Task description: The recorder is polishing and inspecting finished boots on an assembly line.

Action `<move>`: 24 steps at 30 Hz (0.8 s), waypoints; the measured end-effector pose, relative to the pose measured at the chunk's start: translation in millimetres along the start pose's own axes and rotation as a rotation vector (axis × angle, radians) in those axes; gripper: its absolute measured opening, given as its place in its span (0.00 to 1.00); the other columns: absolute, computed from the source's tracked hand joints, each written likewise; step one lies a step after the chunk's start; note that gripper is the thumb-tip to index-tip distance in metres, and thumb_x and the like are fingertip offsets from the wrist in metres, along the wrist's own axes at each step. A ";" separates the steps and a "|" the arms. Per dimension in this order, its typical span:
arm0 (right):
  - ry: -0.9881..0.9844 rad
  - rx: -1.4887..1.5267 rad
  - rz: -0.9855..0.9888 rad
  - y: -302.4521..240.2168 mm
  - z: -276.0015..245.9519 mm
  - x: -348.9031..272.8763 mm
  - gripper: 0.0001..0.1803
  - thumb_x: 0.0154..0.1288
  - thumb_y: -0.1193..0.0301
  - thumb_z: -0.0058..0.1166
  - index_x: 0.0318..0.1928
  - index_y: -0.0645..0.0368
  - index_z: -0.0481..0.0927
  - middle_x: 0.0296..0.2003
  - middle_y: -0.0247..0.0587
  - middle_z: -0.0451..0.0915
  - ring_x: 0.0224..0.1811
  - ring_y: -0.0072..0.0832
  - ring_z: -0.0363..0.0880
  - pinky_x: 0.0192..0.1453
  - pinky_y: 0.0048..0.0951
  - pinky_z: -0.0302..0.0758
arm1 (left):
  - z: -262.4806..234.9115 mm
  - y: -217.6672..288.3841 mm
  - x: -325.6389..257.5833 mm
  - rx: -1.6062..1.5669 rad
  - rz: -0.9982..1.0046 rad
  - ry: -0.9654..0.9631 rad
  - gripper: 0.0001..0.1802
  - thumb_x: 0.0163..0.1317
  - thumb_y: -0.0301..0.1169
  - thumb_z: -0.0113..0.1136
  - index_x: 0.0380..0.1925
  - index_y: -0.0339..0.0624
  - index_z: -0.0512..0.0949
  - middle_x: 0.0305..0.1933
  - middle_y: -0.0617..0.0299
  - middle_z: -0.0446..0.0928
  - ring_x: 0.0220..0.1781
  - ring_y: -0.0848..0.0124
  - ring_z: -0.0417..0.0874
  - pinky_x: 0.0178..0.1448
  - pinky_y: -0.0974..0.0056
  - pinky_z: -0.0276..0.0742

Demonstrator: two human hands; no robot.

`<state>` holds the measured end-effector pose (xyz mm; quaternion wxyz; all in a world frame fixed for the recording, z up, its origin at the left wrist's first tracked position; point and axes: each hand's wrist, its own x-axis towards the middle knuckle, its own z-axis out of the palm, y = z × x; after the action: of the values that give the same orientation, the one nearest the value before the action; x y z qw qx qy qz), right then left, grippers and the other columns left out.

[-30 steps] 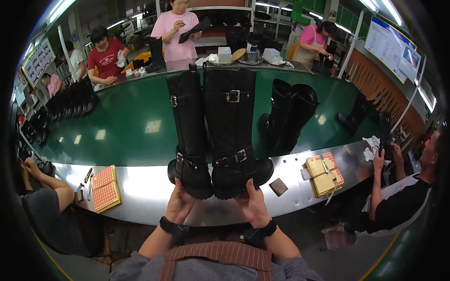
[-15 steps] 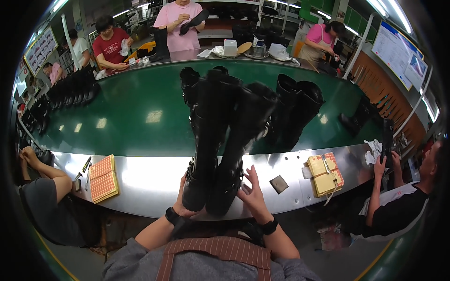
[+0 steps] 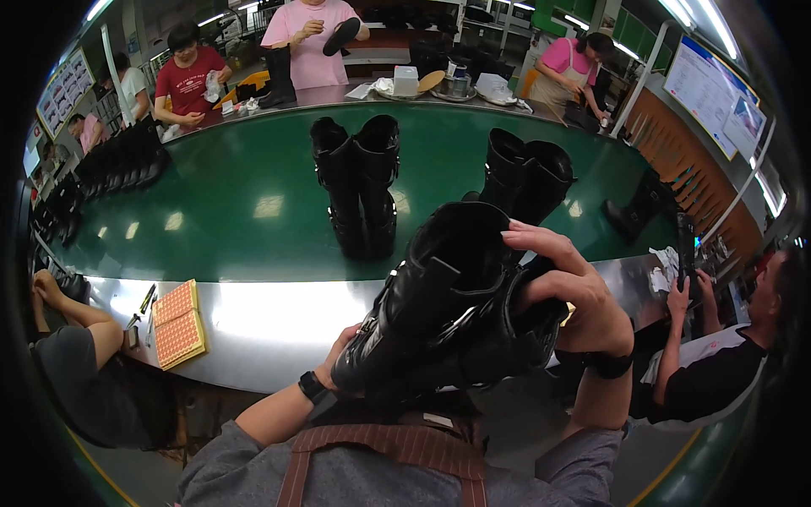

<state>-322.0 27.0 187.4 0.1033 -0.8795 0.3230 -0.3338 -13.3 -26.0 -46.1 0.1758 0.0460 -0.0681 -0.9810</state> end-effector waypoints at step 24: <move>-0.009 -0.476 0.586 -0.1 -9.1 74.6 0.19 0.50 0.62 0.68 0.23 0.70 0.82 0.13 0.49 0.74 0.15 0.36 0.74 0.24 0.30 0.69 | -43.2 50.9 3.4 0.411 0.073 0.335 0.27 0.74 0.46 0.36 0.63 0.41 0.66 0.53 0.49 0.77 0.53 0.60 0.79 0.61 0.55 0.73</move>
<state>-285.5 -20.2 233.1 -0.0113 -0.7507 0.6289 -0.2020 5.7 -79.6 -81.3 0.2070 0.2401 -0.2372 -0.9183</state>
